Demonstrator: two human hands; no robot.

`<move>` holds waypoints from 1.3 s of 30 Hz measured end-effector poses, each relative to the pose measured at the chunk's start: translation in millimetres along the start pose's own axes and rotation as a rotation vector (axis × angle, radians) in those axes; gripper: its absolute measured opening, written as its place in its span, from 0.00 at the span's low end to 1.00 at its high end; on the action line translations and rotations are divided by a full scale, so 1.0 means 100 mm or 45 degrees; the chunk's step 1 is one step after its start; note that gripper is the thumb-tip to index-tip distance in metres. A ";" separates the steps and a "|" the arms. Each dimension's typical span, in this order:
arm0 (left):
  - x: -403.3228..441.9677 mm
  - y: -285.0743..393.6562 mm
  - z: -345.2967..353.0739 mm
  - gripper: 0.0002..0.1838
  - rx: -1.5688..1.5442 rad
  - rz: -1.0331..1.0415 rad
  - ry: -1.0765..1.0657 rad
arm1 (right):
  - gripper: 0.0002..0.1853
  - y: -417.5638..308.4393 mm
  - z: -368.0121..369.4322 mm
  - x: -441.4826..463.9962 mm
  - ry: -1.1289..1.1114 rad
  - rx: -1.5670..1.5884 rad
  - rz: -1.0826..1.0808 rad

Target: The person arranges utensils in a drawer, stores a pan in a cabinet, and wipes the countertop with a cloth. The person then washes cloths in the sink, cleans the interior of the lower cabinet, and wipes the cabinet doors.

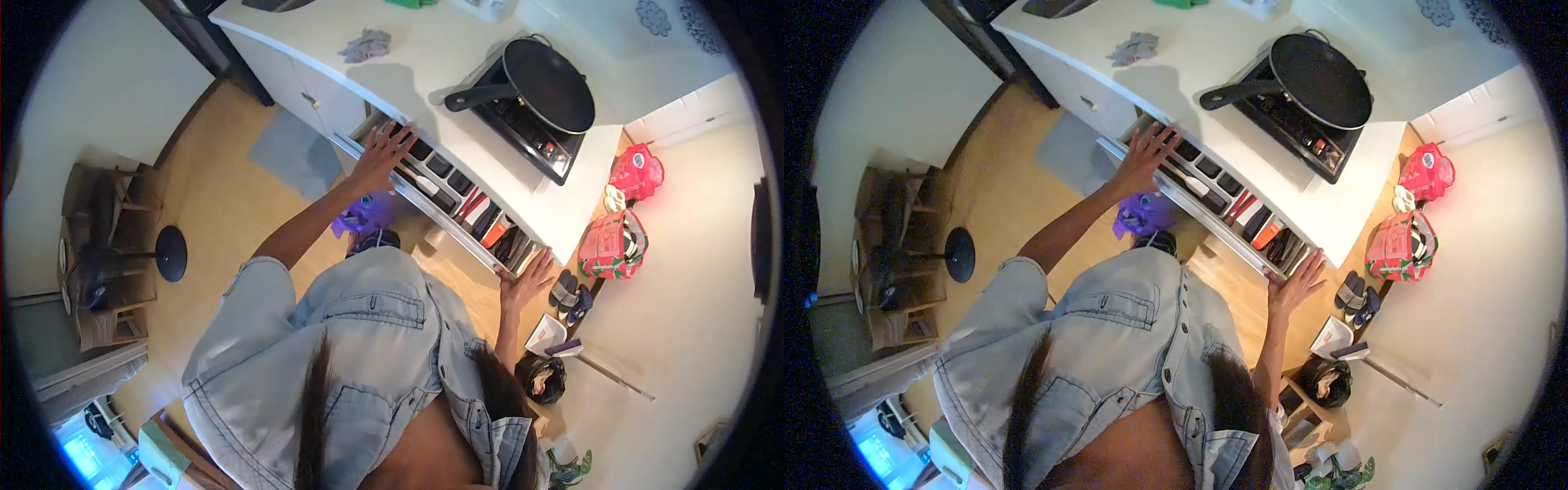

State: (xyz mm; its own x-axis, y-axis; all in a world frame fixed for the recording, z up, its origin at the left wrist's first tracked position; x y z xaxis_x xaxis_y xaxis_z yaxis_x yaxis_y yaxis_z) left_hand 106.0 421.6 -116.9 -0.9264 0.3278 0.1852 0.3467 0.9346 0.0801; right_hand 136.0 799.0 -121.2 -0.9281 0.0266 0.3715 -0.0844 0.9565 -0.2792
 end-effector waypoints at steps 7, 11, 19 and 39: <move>0.29 -0.12 0.22 0.59 0.041 -0.084 0.252 | 0.48 0.01 0.16 0.35 0.236 -0.031 0.127; 0.45 -0.11 0.40 0.43 -0.055 -0.176 0.465 | 0.41 0.05 0.38 0.41 0.475 -0.025 0.215; 0.38 -0.23 -0.01 0.20 -0.159 -0.297 0.564 | 0.32 -0.26 0.35 0.46 0.636 0.238 0.190; -3.92 -0.09 1.79 0.17 -1.088 -1.237 -0.527 | 0.13 -1.71 2.47 -0.94 -1.389 0.880 0.073</move>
State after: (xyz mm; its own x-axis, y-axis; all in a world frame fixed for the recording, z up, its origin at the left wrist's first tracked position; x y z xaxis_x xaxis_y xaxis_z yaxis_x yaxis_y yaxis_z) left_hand 439.5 309.6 -366.0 -0.7703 -0.2502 -0.5865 -0.6243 0.4831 0.6139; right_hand 147.9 561.5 -326.7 -0.7240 -0.5001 -0.4752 0.1000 0.6055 -0.7895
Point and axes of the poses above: each hand's wrist, its own x-axis towards the middle knuckle, its own z-axis out of the palm, y = z × x, the point moved 4 cm from there along x, towards the middle knuckle, and after that the axes turned 11 degrees about z, right-handed, at the moved point
